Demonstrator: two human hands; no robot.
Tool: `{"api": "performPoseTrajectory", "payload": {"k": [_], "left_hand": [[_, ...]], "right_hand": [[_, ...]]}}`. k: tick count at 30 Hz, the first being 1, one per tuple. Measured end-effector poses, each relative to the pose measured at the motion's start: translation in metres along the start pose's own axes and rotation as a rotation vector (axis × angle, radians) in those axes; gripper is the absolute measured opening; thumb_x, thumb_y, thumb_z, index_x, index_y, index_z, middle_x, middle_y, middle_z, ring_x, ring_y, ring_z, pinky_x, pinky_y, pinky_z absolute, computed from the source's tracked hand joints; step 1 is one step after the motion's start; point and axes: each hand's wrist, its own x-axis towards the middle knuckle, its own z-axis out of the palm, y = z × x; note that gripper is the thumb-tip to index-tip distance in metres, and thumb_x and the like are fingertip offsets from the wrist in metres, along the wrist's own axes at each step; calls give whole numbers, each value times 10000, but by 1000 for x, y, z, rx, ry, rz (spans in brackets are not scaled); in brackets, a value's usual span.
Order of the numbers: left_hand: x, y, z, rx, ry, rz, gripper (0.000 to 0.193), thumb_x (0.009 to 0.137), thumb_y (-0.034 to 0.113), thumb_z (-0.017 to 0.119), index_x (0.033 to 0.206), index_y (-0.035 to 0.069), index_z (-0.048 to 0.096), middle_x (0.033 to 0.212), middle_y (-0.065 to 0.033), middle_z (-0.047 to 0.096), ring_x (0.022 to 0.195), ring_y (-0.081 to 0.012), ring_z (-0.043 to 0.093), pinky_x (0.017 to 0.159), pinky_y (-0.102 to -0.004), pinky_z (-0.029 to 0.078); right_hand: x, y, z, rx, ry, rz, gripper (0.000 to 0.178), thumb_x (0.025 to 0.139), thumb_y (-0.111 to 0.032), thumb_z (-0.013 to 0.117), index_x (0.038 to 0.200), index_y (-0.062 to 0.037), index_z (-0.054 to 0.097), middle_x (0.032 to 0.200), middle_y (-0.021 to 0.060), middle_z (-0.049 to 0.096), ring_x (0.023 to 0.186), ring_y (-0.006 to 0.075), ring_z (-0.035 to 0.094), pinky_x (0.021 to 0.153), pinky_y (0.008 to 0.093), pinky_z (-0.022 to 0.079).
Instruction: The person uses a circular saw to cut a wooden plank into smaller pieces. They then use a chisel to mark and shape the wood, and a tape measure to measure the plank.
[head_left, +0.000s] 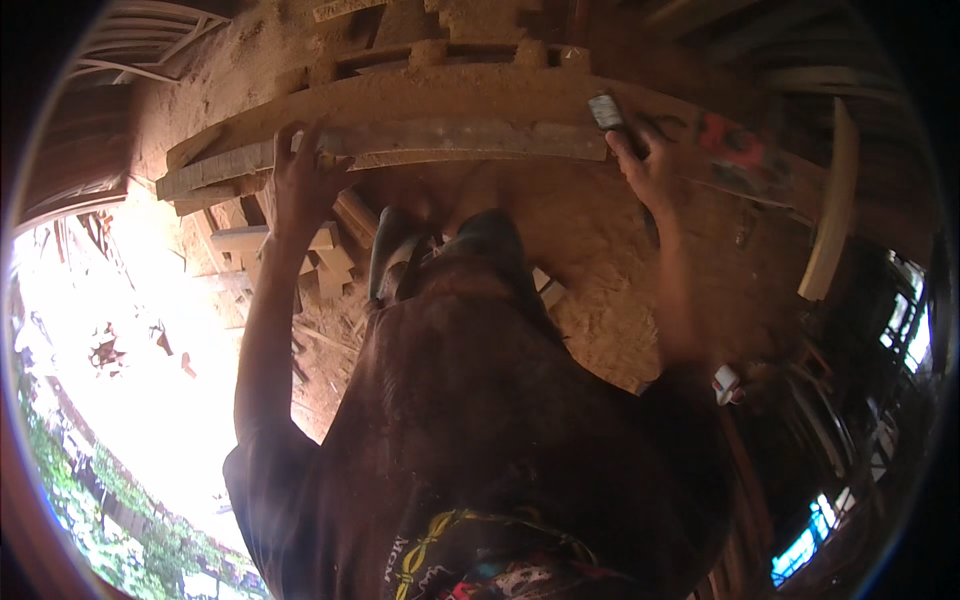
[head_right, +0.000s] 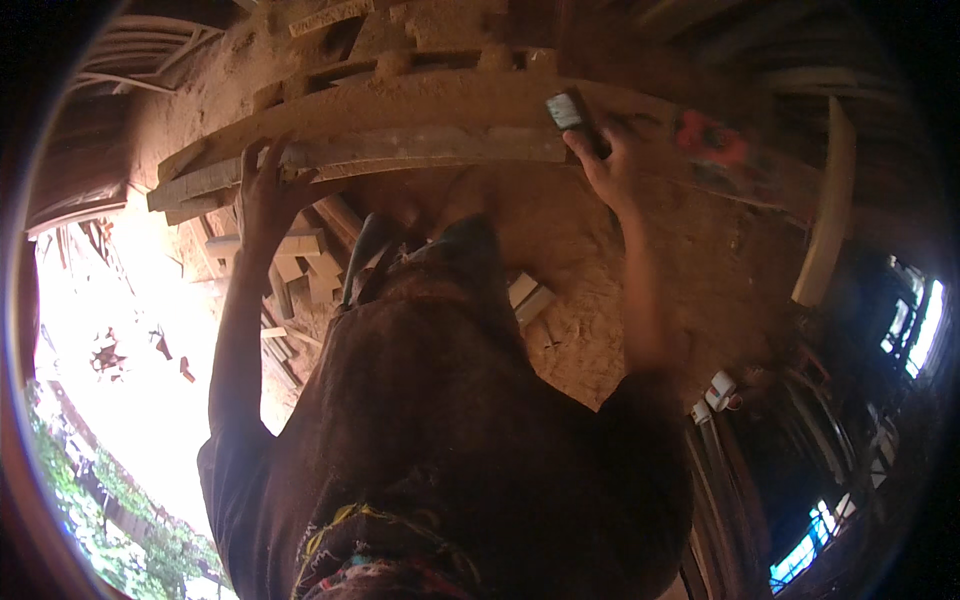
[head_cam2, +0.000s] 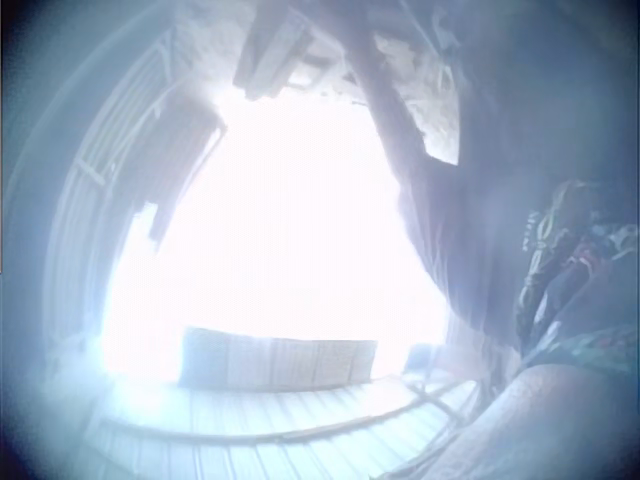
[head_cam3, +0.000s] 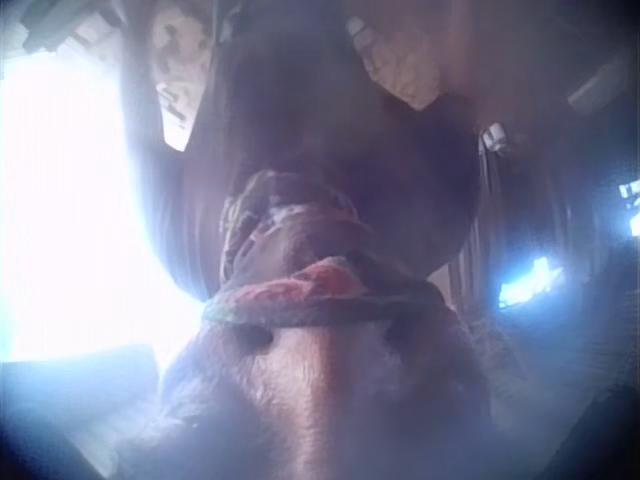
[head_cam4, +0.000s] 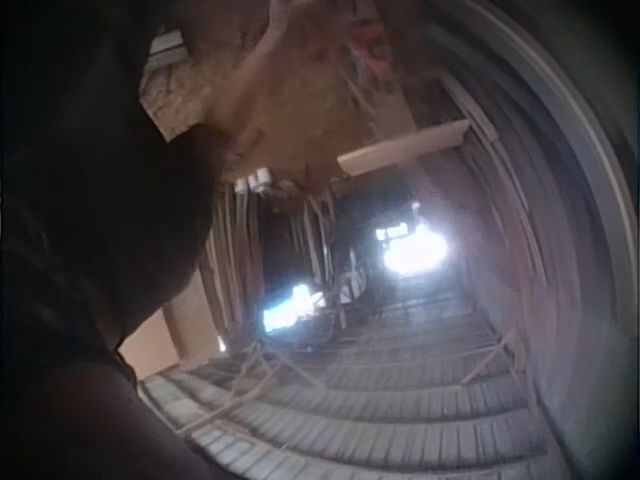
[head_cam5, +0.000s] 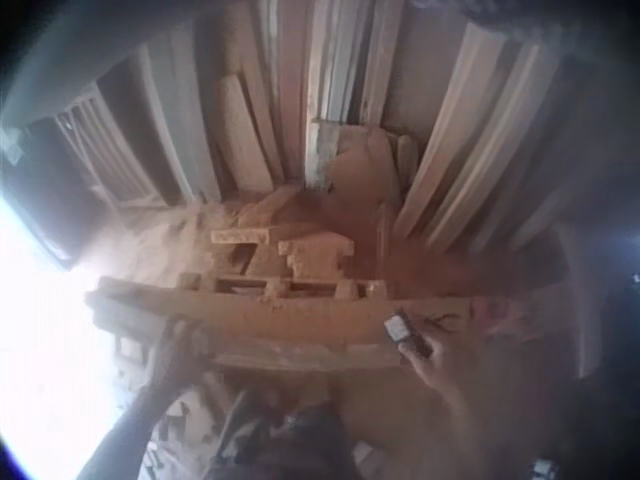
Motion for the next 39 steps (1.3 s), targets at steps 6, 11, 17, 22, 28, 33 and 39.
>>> {"api": "performPoseTrajectory", "payload": {"k": [6,11,17,22,28,33,39], "left_hand": [[-46,111,31,-118,-206,-25,798,892,310,875,1607,253,525,1222,-107,721,1011,-300,765,796,-443,646],[-59,178,78,-196,-380,-260,991,898,270,840,1729,244,301,1292,-111,742,1098,-337,763,872,-481,630],[-62,201,91,-161,-446,-259,1036,912,177,727,1763,244,141,1351,-169,691,1038,-424,747,848,-540,615],[-48,221,99,-74,-487,-423,1038,951,225,674,1759,171,25,1180,-234,755,932,-472,756,810,-568,614],[-53,159,91,-4,-233,-580,1143,922,253,748,1742,107,-35,1085,-241,778,906,-458,771,815,-544,621],[-58,130,72,-30,-171,-673,1152,901,228,766,1751,133,-5,1111,-226,778,873,-442,771,798,-524,622],[-55,144,70,7,-274,-653,1096,924,204,740,1760,176,31,1065,-253,772,848,-427,770,745,-529,619]], "right_hand": [[22,-14,-8,-331,-78,-88,544,1048,-527,685,1293,-45,741,1228,199,772,1180,404,714,1027,468,545],[36,14,5,-373,-74,-336,490,1037,-458,712,1319,-57,725,1319,187,738,1229,364,699,1016,454,562],[27,35,-40,-536,102,-376,411,1043,-311,730,1349,-40,691,1429,161,669,1314,368,650,1098,452,520],[24,94,-64,-597,184,-524,550,1051,-297,718,1516,-43,572,1523,246,584,1449,430,533,1206,514,448],[28,110,-56,-525,180,-538,556,1039,-247,722,1537,-59,560,1531,230,575,1456,426,528,1219,518,441],[27,82,-59,-717,141,-506,528,1048,-229,697,1541,-82,576,1537,230,579,1462,418,526,1230,517,430],[42,131,-47,-603,63,-384,474,1054,-286,696,1471,-68,637,1434,252,658,1395,423,593,1199,491,457]]}}
